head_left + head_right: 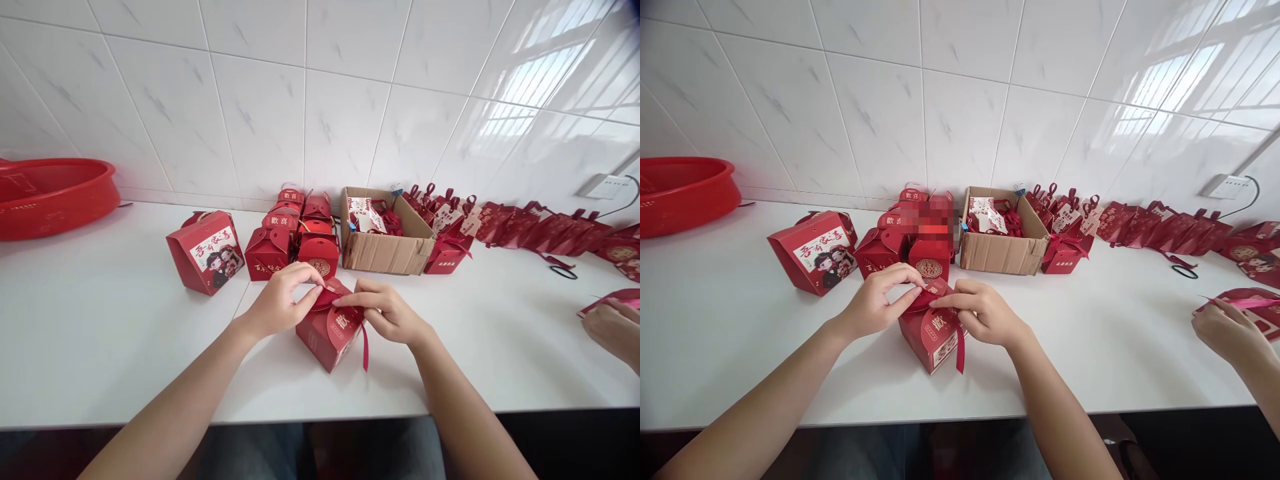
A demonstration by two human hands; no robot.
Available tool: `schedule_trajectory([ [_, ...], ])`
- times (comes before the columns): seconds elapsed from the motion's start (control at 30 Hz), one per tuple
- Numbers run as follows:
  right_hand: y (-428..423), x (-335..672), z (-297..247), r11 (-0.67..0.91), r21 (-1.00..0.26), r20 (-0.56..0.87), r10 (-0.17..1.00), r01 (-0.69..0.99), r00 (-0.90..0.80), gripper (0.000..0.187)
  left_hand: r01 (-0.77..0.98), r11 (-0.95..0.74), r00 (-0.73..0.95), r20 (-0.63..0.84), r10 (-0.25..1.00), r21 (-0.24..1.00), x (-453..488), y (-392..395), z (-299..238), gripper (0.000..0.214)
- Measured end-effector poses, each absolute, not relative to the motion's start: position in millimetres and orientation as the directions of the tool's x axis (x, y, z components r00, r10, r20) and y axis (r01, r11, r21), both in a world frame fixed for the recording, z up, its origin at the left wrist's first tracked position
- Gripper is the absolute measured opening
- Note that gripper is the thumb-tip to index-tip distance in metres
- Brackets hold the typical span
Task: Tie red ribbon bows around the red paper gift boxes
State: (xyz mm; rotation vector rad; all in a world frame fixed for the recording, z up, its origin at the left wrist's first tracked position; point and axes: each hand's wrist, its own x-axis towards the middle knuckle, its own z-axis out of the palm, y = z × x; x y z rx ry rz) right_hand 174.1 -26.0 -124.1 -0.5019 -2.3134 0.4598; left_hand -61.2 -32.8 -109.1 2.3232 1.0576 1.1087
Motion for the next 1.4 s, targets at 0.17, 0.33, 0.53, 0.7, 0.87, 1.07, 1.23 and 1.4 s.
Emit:
schedule_trajectory([
  [0.17, -28, 170, -123, 0.842, -0.459, 0.638, 0.535, 0.285, -0.554, 0.049, 0.414, -0.586, 0.392, 0.445, 0.805, 0.696, -58, -37, -105, 0.008],
  [0.33, -26, 167, -124, 0.852, -0.444, 0.646, 0.518, 0.277, -0.561, 0.031, 0.319, -0.555, 0.405, 0.419, 0.813, 0.768, -57, -37, -103, 0.011],
  [0.53, -27, 166, -125, 0.845, -0.455, 0.637, 0.529, 0.281, -0.56, 0.029, 0.24, -0.433, 0.409, 0.314, 0.857, 0.869, -59, -33, -103, 0.015],
  [0.7, -27, 166, -127, 0.868, -0.43, 0.664, 0.49, 0.247, -0.565, 0.032, 0.127, -0.264, 0.367, 0.202, 0.908, 0.956, -62, -36, -98, 0.027],
  [0.87, -25, 167, -129, 0.892, -0.362, 0.715, 0.452, 0.27, -0.534, 0.035, 0.173, -0.178, 0.443, 0.085, 0.892, 0.969, -64, -37, -91, 0.023],
  [1.07, -26, 166, -129, 0.875, -0.415, 0.686, 0.481, 0.25, -0.545, 0.036, 0.186, -0.281, 0.515, 0.15, 0.844, 0.942, -63, -38, -93, 0.021],
  [1.23, -27, 164, -129, 0.868, -0.43, 0.686, 0.493, 0.248, -0.535, 0.034, 0.191, -0.328, 0.479, 0.204, 0.854, 0.925, -59, -38, -96, 0.022],
  [1.4, -32, 160, -126, 0.876, -0.412, 0.72, 0.482, 0.251, -0.5, 0.034, 0.166, -0.301, 0.466, 0.194, 0.863, 0.939, -55, -35, -97, 0.029],
])
